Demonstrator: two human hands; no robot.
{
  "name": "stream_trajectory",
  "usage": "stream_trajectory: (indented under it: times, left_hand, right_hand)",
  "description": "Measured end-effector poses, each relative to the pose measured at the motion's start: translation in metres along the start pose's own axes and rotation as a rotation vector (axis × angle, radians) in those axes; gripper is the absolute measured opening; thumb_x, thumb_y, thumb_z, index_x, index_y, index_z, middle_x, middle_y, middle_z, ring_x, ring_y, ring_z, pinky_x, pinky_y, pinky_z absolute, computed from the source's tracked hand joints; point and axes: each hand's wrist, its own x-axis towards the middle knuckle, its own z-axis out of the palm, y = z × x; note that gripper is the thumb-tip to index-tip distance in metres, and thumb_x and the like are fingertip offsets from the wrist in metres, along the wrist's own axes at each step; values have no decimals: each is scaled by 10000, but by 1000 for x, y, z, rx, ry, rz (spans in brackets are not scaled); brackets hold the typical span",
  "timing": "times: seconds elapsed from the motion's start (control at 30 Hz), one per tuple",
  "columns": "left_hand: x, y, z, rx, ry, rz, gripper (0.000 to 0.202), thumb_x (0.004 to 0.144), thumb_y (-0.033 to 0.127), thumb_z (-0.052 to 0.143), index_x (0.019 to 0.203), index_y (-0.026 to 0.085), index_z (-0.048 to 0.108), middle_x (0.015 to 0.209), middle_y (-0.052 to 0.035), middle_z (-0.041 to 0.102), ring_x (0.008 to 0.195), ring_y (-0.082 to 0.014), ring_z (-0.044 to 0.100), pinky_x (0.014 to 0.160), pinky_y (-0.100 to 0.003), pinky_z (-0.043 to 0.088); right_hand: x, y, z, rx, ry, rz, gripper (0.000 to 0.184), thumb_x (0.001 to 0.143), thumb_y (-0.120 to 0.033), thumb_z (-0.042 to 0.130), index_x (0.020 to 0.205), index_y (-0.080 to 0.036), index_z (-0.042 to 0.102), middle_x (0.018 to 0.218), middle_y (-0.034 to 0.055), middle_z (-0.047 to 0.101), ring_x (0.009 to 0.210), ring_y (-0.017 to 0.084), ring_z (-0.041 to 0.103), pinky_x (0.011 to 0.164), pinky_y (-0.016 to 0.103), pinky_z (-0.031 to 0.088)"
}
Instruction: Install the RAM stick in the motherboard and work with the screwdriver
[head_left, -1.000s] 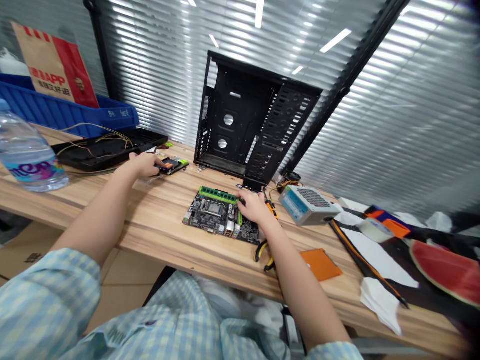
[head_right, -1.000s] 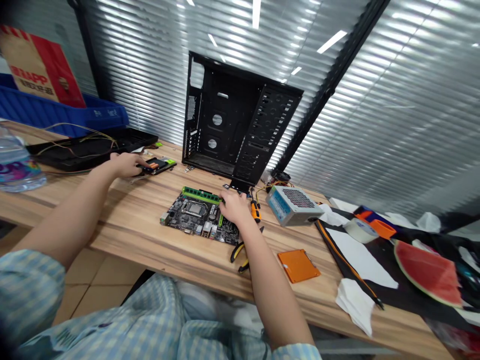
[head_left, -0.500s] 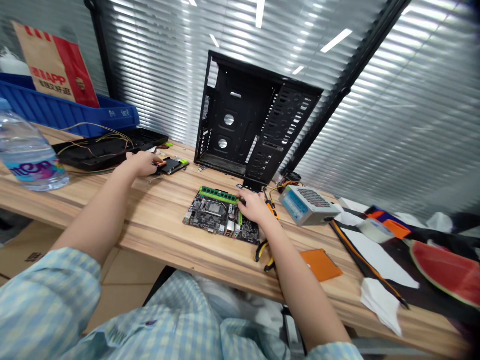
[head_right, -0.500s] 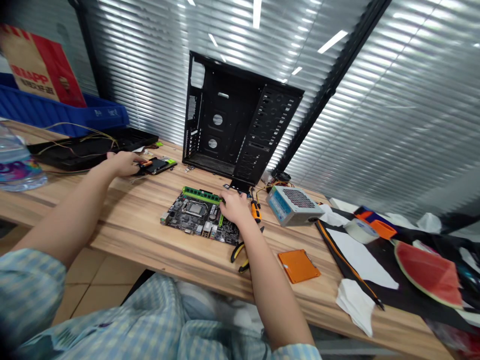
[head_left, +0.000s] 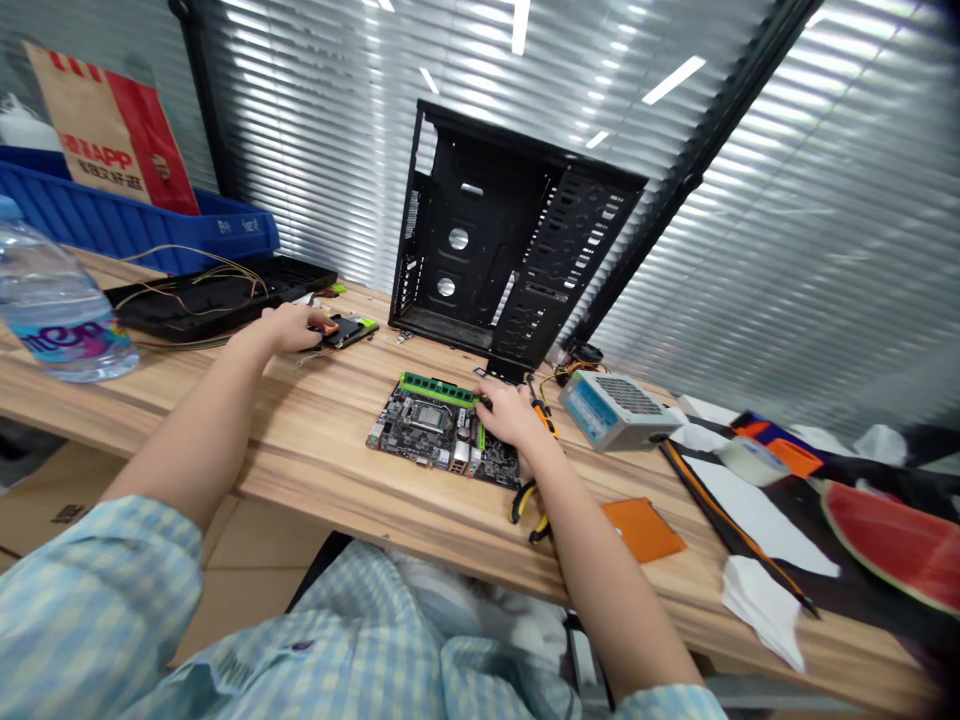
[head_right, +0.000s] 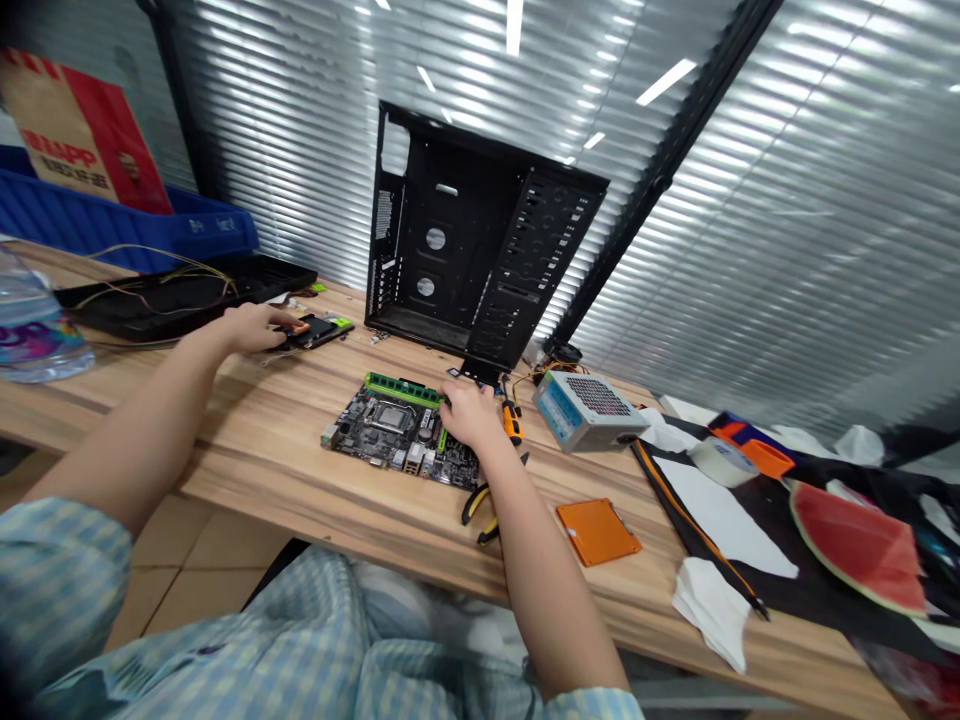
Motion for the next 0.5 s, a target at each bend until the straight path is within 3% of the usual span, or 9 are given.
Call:
stream_trajectory:
  times: [0.17,0.5]
  left_hand:
    - [-9,13,-11,32,-10,2,579,708,423,521,1275,342,607,1288,-15,619,1181,-359,525,953,-408,377]
    - [-6,14,-5,91,-37,-23,568,704,367,528,1263,346,621,1292,-33,616,1172,-385,537,954,-447,385]
  right_hand:
    - [0,0,0,1,6,-3,250,850,-221,485,1065,-222,612,1148,72,663,1068,247,571,870,395,325]
    - [0,1,1,-12,2,-4,253,850,-226,488,1067,-218,618,1153,84,658,1078,251,566,861,378,332]
